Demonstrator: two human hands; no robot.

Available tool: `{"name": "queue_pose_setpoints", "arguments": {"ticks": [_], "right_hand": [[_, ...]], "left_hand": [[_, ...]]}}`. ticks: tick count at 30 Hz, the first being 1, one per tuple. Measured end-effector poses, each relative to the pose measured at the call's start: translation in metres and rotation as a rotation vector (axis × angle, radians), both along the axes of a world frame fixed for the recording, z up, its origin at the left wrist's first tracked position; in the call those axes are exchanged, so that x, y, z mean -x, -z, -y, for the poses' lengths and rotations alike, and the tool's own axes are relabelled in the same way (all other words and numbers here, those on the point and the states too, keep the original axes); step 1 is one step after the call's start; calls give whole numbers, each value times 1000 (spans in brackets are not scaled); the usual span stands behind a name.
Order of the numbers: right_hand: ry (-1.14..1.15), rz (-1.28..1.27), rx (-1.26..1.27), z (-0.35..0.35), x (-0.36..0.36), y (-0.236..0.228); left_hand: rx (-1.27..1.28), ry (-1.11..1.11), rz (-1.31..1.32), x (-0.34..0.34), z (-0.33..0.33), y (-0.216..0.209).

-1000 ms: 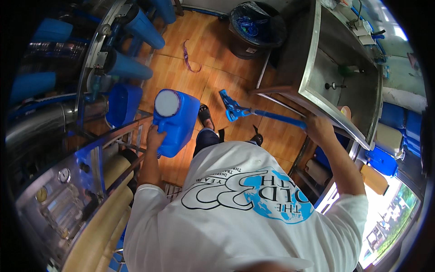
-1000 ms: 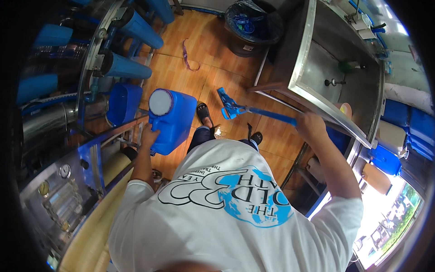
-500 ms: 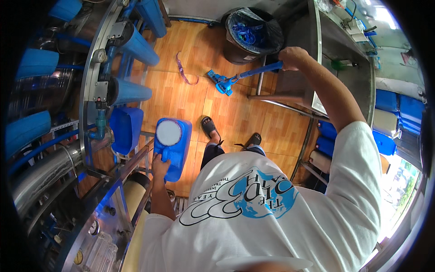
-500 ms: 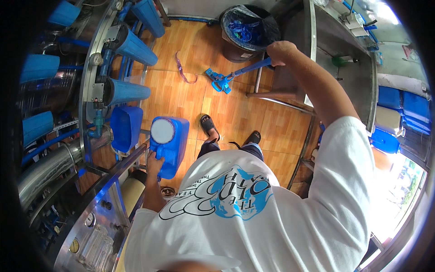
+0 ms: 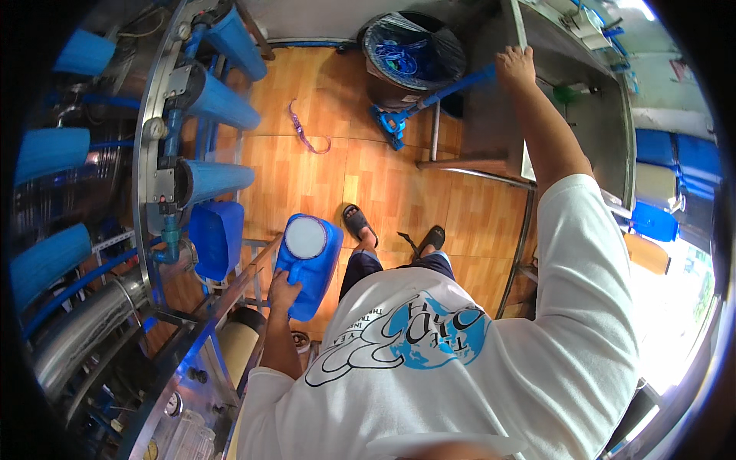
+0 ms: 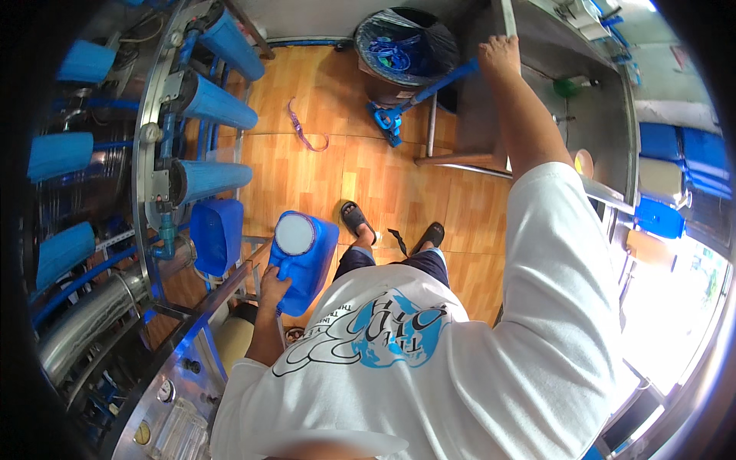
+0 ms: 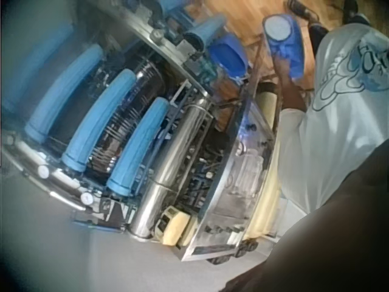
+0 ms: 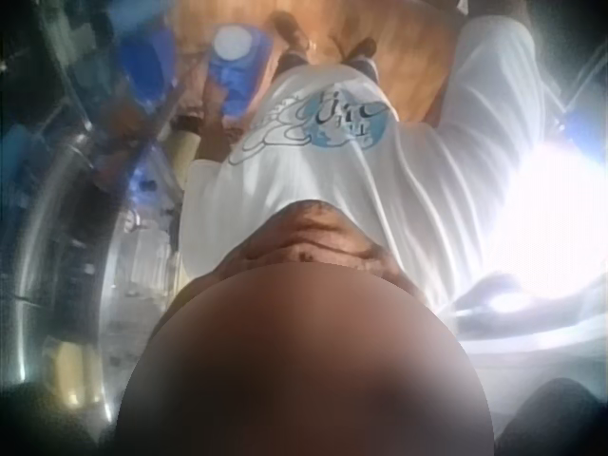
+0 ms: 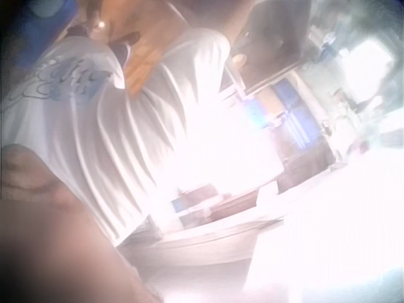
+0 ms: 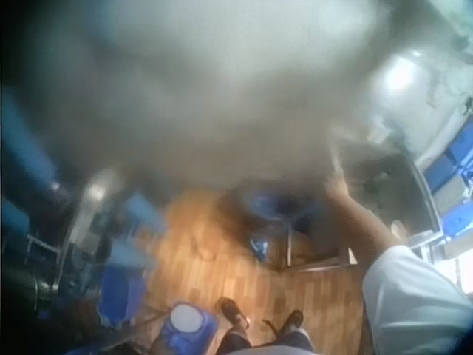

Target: The person mops a tiled floor with a blue mop, then moves several blue plastic jerrycans and a metal rack. They light a small glass candle with a lighter and place it on a stainless steel surface, then continue moving and stacking the jerrycans.

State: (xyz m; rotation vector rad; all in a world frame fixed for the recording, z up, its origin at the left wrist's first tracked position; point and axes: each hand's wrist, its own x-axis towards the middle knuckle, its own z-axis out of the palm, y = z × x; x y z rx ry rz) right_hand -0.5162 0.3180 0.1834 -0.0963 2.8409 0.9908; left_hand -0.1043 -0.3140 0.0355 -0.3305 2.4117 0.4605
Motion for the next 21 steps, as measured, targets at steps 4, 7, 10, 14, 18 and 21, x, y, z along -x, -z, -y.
{"name": "queue_pose_setpoints", "arguments": {"ticks": [4, 7, 10, 14, 18, 21], "right_hand": [[-237, -375, 224, -7, -26, -8], [-179, -193, 902, 7, -87, 4], [-64, 70, 1154, 28, -208, 37], [473, 697, 1374, 51, -373, 90], [1235, 969, 1885, 65, -464, 132], [1760, 634, 2293, 54, -482, 153]], "left_hand": [[-8, 139, -43, 18, -21, 8], [-20, 248, -19, 43, -48, 4], [-33, 465, -10, 74, -91, -5], [-84, 745, -1, 103, -178, -10], [-152, 923, 12, 91, -314, -12], [-211, 1034, 37, 56, -422, -20]]}}
